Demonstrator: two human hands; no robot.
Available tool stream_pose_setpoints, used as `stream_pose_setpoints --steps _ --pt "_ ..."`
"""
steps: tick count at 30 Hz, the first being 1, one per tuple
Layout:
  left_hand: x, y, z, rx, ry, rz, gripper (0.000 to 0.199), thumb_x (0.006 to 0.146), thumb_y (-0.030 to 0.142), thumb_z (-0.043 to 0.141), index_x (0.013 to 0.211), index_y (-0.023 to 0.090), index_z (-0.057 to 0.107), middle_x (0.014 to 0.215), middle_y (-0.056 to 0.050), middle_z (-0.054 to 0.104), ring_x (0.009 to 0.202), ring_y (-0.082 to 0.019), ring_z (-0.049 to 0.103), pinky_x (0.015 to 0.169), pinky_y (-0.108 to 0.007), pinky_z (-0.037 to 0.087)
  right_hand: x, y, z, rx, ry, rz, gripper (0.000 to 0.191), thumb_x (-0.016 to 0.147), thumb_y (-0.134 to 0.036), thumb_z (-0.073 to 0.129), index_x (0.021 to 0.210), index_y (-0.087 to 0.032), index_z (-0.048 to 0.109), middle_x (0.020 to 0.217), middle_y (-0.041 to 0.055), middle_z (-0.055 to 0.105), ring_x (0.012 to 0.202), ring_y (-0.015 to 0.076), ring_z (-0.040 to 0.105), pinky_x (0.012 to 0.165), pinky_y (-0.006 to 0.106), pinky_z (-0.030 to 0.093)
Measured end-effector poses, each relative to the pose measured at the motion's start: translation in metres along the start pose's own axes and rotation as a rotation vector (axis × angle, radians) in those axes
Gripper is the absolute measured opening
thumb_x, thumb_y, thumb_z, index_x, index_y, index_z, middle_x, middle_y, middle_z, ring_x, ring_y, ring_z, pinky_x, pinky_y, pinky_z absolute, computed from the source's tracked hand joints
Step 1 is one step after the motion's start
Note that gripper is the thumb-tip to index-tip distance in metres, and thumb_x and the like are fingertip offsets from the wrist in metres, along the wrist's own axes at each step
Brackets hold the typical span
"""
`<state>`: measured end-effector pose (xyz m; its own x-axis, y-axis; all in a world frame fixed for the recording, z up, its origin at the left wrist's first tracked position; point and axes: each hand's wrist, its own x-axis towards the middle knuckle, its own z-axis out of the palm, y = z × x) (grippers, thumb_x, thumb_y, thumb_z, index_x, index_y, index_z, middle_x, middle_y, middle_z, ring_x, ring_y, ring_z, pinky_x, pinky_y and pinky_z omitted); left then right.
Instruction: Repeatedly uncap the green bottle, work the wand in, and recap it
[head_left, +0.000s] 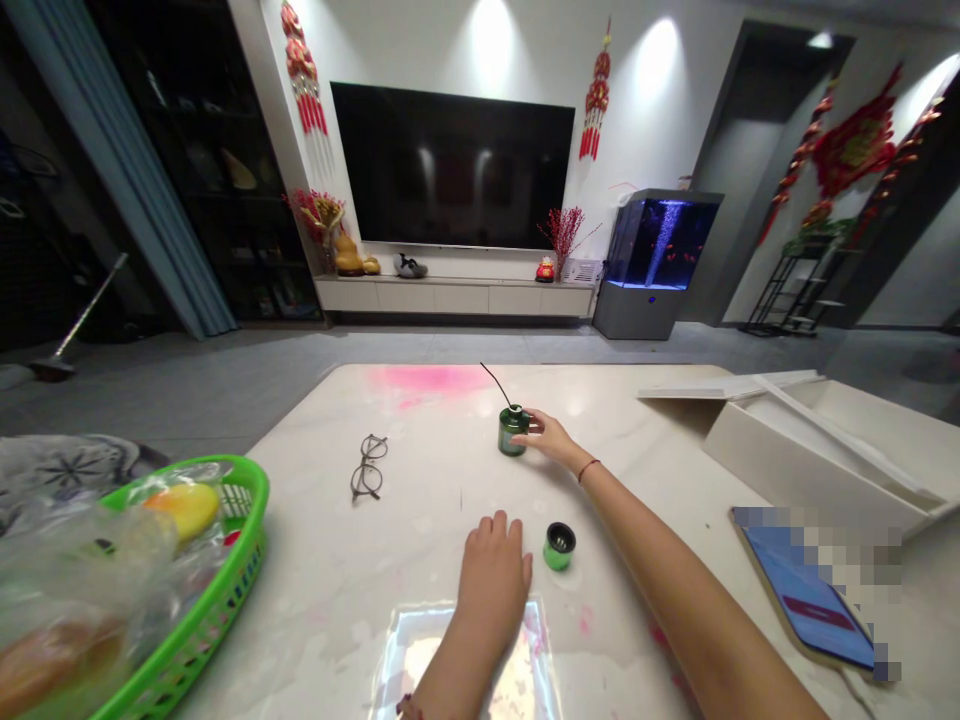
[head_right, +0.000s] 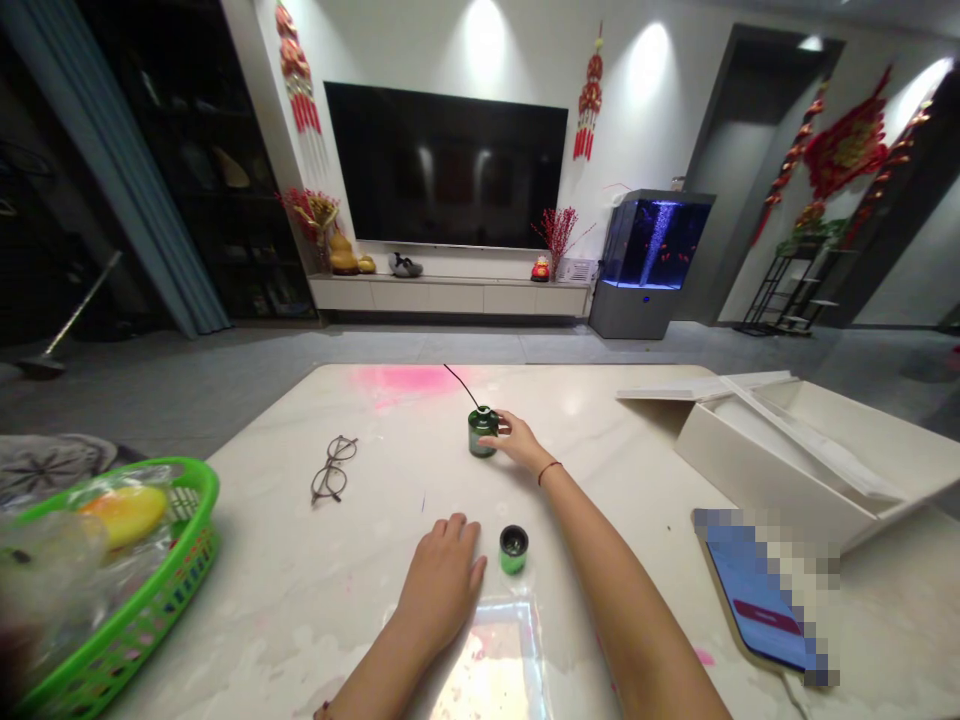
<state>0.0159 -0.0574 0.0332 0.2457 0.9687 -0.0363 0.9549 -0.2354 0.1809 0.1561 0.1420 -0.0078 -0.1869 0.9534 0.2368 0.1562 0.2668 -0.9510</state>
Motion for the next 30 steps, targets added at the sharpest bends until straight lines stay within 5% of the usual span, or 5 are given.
stream_pose_setpoints --steps 30 --pt "-0.001 -0.012 -0.006 -0.065 -0.056 0.033 0.028 0.080 0.025 0.043 0.106 0.019 0.052 0.116 -0.009 0.049 0.105 -0.025 0.044 0.089 -0.040 0.034 0.019 0.017 0.025 -0.041 -0.044 0.028 0.045 0.053 -0.005 0.067 0.096 -0.015 0.054 0.093 0.0057 0.065 0.085 0.0176 0.062 0.085 0.038 0.046"
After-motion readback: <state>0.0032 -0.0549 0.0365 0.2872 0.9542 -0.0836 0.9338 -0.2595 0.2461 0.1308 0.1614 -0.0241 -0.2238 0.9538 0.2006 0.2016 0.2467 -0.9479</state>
